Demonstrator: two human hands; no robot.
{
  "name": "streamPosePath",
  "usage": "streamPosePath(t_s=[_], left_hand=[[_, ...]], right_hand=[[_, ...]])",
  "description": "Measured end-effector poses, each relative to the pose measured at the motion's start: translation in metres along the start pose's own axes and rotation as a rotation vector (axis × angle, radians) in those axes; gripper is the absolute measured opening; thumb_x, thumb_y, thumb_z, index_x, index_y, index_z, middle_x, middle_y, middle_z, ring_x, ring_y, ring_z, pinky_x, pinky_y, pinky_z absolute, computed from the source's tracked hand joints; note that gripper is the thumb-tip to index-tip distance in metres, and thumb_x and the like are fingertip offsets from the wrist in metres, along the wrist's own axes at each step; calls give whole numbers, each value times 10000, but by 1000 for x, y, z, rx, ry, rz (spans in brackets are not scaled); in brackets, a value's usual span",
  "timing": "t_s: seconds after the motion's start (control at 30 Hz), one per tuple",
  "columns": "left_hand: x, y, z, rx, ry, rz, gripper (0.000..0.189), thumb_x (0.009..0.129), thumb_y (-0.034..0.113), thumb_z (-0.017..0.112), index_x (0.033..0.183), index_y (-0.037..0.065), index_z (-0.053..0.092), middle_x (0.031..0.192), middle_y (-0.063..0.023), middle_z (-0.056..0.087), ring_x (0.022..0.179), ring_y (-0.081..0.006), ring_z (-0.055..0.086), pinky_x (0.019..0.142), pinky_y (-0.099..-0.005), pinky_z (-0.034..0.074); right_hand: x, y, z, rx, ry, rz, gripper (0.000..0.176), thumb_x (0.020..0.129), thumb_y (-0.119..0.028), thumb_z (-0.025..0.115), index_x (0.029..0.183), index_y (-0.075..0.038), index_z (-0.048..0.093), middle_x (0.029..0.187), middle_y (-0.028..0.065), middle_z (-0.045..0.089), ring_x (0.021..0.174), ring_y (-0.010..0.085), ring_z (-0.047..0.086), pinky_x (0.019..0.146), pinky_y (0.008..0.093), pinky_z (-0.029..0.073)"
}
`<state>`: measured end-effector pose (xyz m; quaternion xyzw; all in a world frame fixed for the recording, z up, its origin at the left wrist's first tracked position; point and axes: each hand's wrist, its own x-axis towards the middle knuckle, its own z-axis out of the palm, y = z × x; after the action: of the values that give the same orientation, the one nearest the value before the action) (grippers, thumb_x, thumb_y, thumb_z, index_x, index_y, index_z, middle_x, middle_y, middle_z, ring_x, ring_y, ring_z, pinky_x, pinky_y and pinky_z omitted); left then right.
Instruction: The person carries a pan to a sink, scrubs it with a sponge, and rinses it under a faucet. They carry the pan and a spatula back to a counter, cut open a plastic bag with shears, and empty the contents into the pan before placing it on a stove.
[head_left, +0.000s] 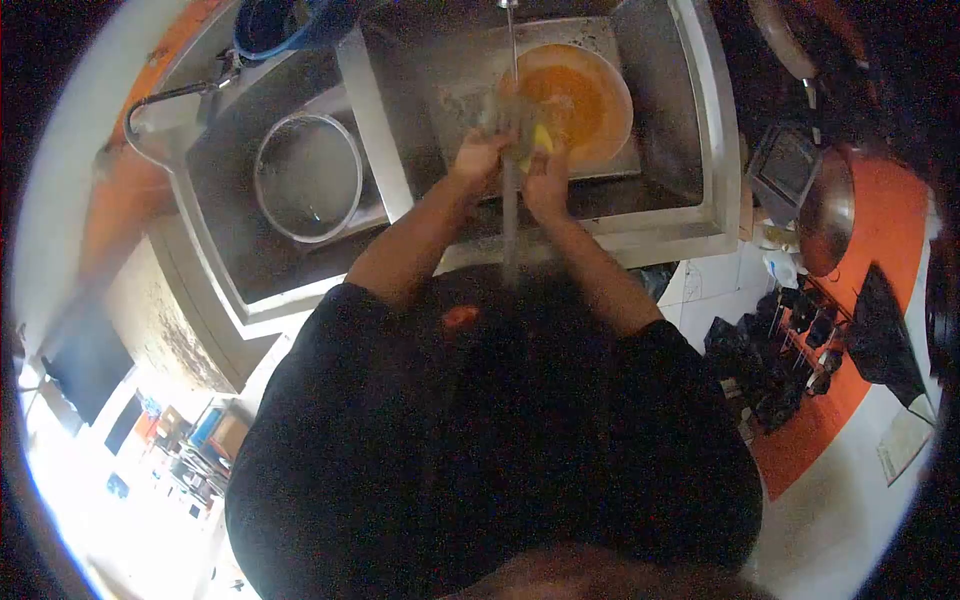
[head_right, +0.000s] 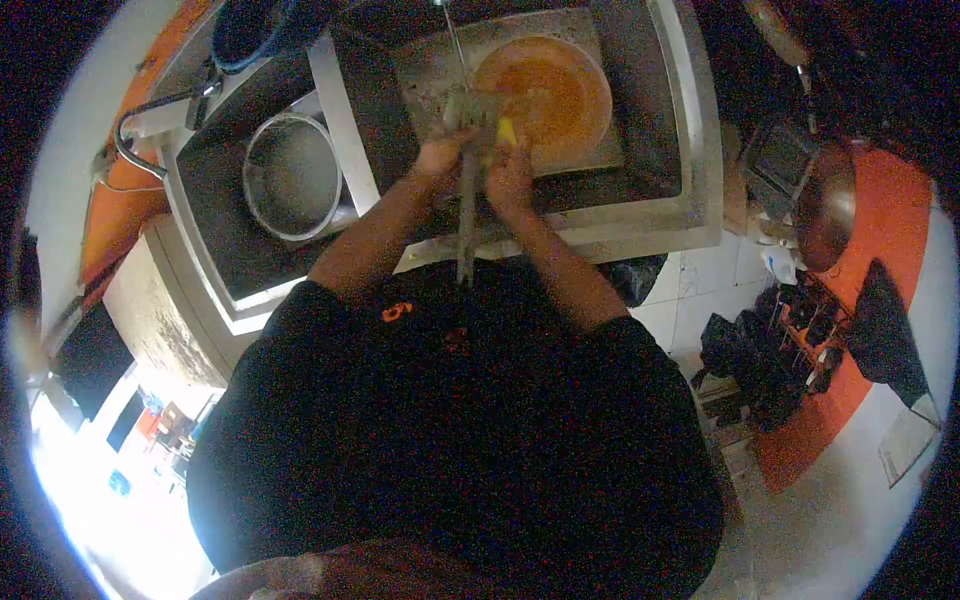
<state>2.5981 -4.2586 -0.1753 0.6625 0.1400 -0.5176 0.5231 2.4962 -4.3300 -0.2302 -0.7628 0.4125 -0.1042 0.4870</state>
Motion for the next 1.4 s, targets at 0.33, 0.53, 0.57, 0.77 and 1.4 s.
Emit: streamPosePath(t_s=[0.33, 0.53, 0.57, 0.77, 1.4], left_hand=[[-12, -5, 9, -534, -199, -53, 321, 801, 60, 370, 1106, -18, 433, 1033, -170, 518, 950, -295, 531, 856, -420, 427], [1, -9, -7, -706, -216, 13, 293, 781, 119, 390, 1037, -2, 467, 989, -159, 532, 936, -289, 521, 848, -405, 407], [0, -8, -9, -833, -189, 53, 286, 777, 140, 398, 1016, 5, 478, 971, -152, 537, 917, -287, 521, 831, -397, 408], [4, 1, 14, -623, -156, -12, 293, 861, 254, 378, 1024, 27, 463, 918, -122, 534, 854, -281, 519, 828, -407, 409], [10, -7, 22, -456, -2, 223, 341, 904, 201, 374, 1121, -57, 426, 1042, -151, 531, 884, -248, 552, 765, -328, 461]], right_hand=[[62, -35, -10, -379, -136, -638, 220, 766, -149, 526, 953, -34, 524, 831, 167, 553, 775, 370, 522, 711, 465, 405], [49, -37, 7, -169, -233, -658, 172, 772, -172, 513, 877, -39, 544, 767, 186, 566, 752, 382, 538, 676, 468, 402], [45, -28, 5, -72, -340, -816, 195, 796, -204, 488, 879, -34, 536, 762, 205, 564, 756, 402, 535, 664, 466, 402], [64, -61, 1, -294, -144, -198, 224, 792, -185, 496, 979, -68, 532, 781, 205, 578, 752, 388, 561, 654, 457, 434], [27, -54, -4, -221, -162, -157, 366, 767, -175, 535, 1096, -25, 483, 863, 164, 605, 828, 337, 579, 719, 410, 454]])
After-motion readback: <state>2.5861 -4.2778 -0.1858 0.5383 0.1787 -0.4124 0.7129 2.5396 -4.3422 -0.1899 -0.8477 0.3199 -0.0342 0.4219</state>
